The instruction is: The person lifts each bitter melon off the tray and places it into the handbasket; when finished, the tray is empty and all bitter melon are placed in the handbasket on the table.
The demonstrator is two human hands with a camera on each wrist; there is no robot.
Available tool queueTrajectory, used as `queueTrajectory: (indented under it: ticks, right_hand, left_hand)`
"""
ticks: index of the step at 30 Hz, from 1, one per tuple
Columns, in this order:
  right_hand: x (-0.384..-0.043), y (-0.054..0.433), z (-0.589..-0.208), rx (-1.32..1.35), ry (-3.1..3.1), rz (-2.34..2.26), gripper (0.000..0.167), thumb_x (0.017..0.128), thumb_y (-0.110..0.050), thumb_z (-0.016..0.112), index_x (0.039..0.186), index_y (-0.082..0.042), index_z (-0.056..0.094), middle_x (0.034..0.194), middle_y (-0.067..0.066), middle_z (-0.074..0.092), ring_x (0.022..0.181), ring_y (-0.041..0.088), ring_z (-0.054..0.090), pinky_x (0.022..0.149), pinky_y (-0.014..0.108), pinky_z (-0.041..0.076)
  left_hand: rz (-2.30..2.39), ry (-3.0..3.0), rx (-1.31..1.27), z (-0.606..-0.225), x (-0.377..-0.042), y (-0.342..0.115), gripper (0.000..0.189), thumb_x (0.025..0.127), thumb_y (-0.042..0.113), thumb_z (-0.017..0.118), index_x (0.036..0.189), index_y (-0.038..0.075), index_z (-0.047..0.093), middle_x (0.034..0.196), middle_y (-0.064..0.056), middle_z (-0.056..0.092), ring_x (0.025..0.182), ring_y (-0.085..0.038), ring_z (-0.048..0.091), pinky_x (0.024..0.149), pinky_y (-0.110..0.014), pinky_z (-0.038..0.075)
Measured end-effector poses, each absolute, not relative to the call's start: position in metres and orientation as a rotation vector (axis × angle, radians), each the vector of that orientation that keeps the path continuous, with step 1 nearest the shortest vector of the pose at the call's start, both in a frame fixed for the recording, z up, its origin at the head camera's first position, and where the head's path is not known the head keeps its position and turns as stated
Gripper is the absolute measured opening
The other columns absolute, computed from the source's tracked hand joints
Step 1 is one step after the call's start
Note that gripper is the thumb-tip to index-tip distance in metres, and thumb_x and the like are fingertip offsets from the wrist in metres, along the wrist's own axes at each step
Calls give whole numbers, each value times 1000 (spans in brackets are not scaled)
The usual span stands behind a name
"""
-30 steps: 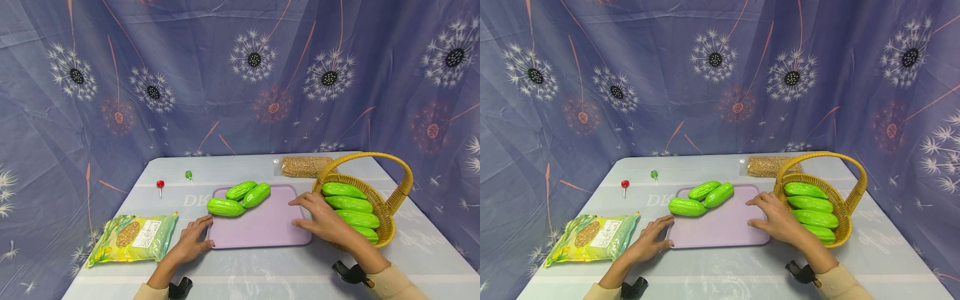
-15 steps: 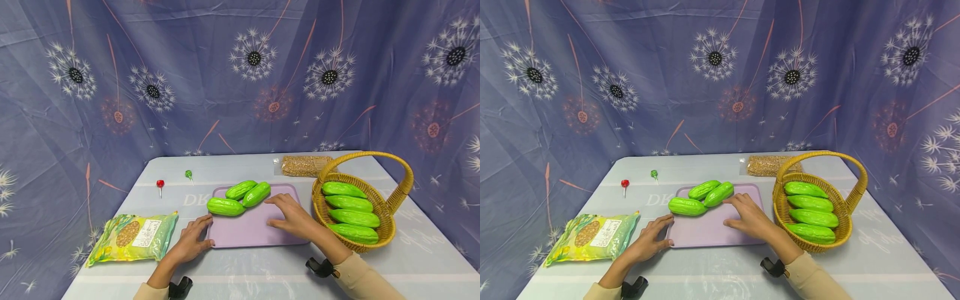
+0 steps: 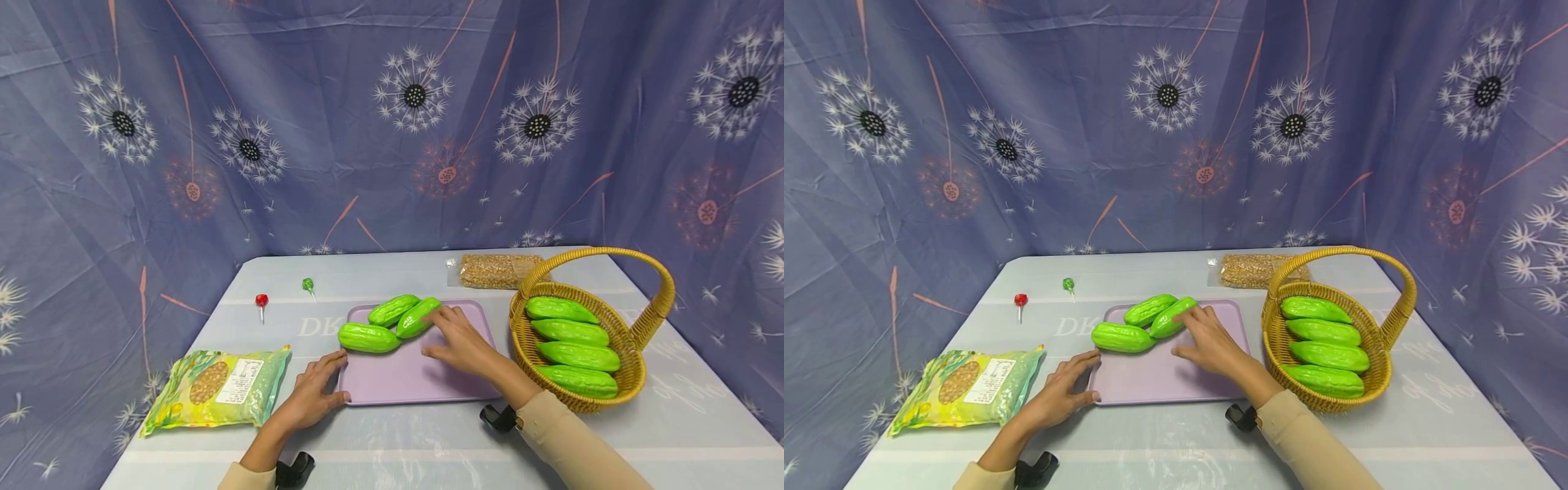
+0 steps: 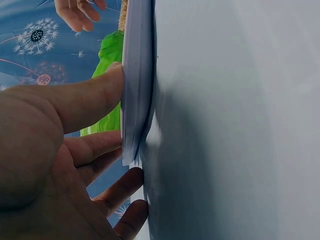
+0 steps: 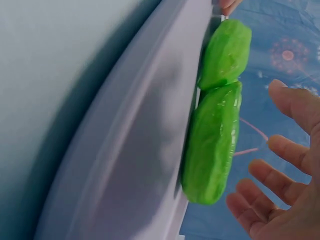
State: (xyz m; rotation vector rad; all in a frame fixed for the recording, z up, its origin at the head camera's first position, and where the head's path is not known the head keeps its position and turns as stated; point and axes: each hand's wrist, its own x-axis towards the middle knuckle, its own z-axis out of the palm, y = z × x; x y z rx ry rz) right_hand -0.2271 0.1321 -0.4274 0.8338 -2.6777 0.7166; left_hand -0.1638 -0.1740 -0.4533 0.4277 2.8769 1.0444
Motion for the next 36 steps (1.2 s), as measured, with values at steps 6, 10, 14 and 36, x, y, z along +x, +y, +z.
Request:
queueTrajectory:
  ticks: [6,10,14,36]
  right_hand:
    - [-237,125,-431,799,-2725,717,60,74,-33,77,126,-11,57,121,8,54,106,25,48,89,43,43]
    - [-243,119,-434,748,-2759,696,65,73,-35,78,130,-14,54,126,10,51,107,27,45,89,44,42]
    - [-248,115,-436,700,-2776,676,68,73,-38,78,132,-15,53,130,12,48,108,29,43,89,44,41]
    - [-258,95,-440,546,-2872,640,72,76,-58,68,136,-22,51,141,15,41,124,39,32,98,54,30]
  left_hand:
    - [1053,2879,443,-453,-163,-174,60,79,20,73,133,4,51,144,-7,45,122,-30,42,85,-38,27]
    - [1064,2876,431,-452,-162,-174,60,79,21,73,133,5,52,144,-7,45,123,-30,42,85,-38,27]
    - [1065,2897,451,-454,-163,-174,59,78,21,74,131,5,53,143,-7,46,121,-30,43,83,-37,28]
    - [1044,2892,415,-455,-164,-174,60,78,19,74,133,6,52,144,-5,45,123,-29,43,86,-39,28]
